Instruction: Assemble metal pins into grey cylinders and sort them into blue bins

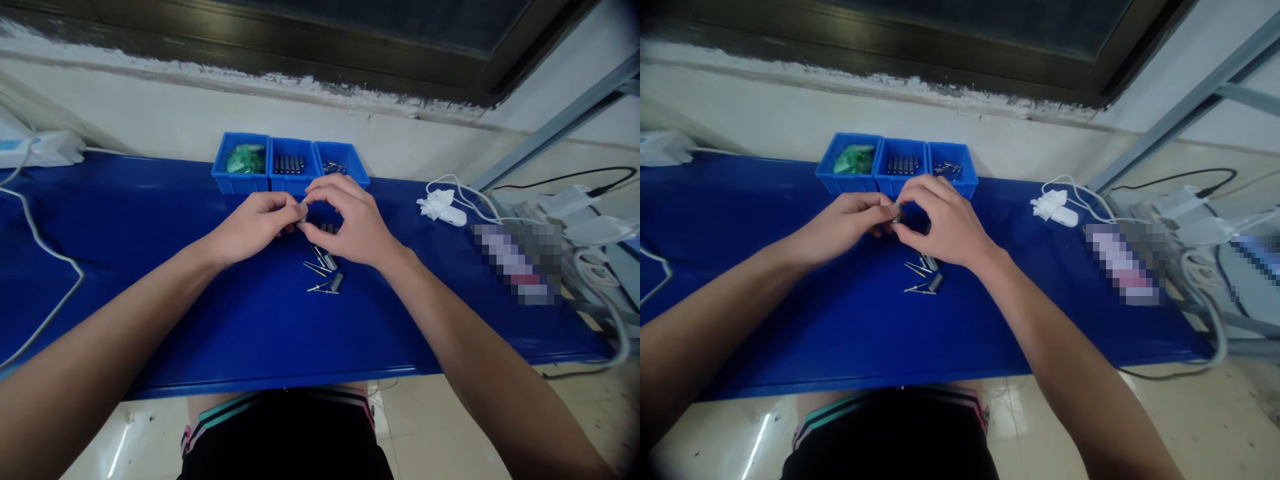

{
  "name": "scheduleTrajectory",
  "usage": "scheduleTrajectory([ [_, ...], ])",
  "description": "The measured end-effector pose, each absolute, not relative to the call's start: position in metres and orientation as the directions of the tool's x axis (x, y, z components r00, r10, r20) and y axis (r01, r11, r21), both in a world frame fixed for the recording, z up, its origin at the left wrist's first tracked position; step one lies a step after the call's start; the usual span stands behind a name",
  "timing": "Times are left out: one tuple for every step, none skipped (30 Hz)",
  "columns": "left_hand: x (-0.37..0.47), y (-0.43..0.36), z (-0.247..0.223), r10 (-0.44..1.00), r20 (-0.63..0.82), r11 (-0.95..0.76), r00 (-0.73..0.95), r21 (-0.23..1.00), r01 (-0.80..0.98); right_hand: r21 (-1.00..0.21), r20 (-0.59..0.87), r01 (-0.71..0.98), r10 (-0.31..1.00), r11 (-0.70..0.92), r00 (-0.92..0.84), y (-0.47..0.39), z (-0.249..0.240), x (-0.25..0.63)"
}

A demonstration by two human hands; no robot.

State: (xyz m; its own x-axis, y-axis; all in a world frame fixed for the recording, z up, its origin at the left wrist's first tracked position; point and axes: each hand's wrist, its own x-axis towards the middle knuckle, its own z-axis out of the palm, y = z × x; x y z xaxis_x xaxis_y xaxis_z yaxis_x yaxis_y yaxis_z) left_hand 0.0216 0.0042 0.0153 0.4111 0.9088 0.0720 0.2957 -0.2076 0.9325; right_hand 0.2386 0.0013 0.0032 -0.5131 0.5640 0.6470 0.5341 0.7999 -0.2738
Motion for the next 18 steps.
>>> scheduleTrajectory([
  [0.0217,0.0039,0.0153,0.911,0.069,-0.199,0.407,0.937,0.288,-0.28,0.648,0.535,0.567,0.798,-0.508,0.0012,0.0029,0.2386],
  [0.022,0.0035,0.0154,0.912,0.064,-0.189,0.404,0.942,0.277,-0.286,0.648,0.534,0.571,0.796,-0.504,0.0011,0.0027,0.2384],
  [0.0222,0.0031,0.0156,0.913,0.06,-0.179,0.404,0.948,0.264,-0.291,0.647,0.533,0.574,0.795,-0.502,0.0009,0.0025,0.2381],
  [0.0225,0.0027,0.0159,0.912,0.058,-0.173,0.406,0.952,0.253,-0.295,0.645,0.532,0.576,0.794,-0.503,0.0007,0.0023,0.2378],
  [0.0227,0.0023,0.0163,0.911,0.06,-0.172,0.407,0.954,0.244,-0.296,0.641,0.532,0.578,0.793,-0.505,0.0006,0.0022,0.2375],
  [0.0228,0.0021,0.0167,0.91,0.065,-0.176,0.41,0.955,0.239,-0.296,0.637,0.532,0.579,0.793,-0.508,0.0004,0.0022,0.2371],
  [0.0229,0.0019,0.017,0.908,0.07,-0.182,0.412,0.954,0.239,-0.296,0.636,0.532,0.579,0.794,-0.51,0.0003,0.0022,0.2367],
  [0.0228,0.0019,0.0173,0.907,0.075,-0.188,0.413,0.952,0.24,-0.294,0.638,0.53,0.576,0.795,-0.511,0.0003,0.0022,0.2364],
  [0.0228,0.0019,0.0175,0.907,0.079,-0.192,0.413,0.951,0.242,-0.292,0.641,0.526,0.571,0.799,-0.512,0.0003,0.0022,0.2362],
  [0.0226,0.002,0.0175,0.908,0.08,-0.194,0.412,0.95,0.243,-0.289,0.645,0.521,0.565,0.803,-0.514,0.0004,0.0022,0.2361],
  [0.0225,0.0022,0.0176,0.907,0.081,-0.196,0.413,0.95,0.244,-0.286,0.649,0.516,0.559,0.808,-0.516,0.0005,0.0022,0.2361],
  [0.0224,0.0023,0.0175,0.906,0.081,-0.197,0.415,0.949,0.245,-0.283,0.652,0.513,0.555,0.81,-0.517,0.0007,0.0022,0.2362],
  [0.0223,0.0025,0.0174,0.905,0.082,-0.199,0.417,0.949,0.246,-0.281,0.652,0.513,0.554,0.811,-0.518,0.0008,0.0022,0.2363],
  [0.0222,0.0026,0.0173,0.904,0.083,-0.201,0.418,0.948,0.248,-0.28,0.652,0.515,0.554,0.81,-0.517,0.001,0.0022,0.2365],
  [0.0221,0.0028,0.0172,0.904,0.082,-0.202,0.42,0.947,0.25,-0.279,0.652,0.517,0.555,0.809,-0.517,0.0011,0.0022,0.2367],
  [0.022,0.0029,0.0171,0.904,0.082,-0.203,0.419,0.946,0.253,-0.277,0.652,0.518,0.554,0.809,-0.517,0.0012,0.0023,0.2368],
  [0.0219,0.003,0.017,0.904,0.081,-0.204,0.42,0.945,0.256,-0.274,0.653,0.518,0.552,0.81,-0.518,0.0012,0.0024,0.237],
  [0.0218,0.003,0.0169,0.903,0.081,-0.205,0.421,0.944,0.257,-0.272,0.654,0.519,0.551,0.811,-0.519,0.0011,0.0026,0.2371],
])
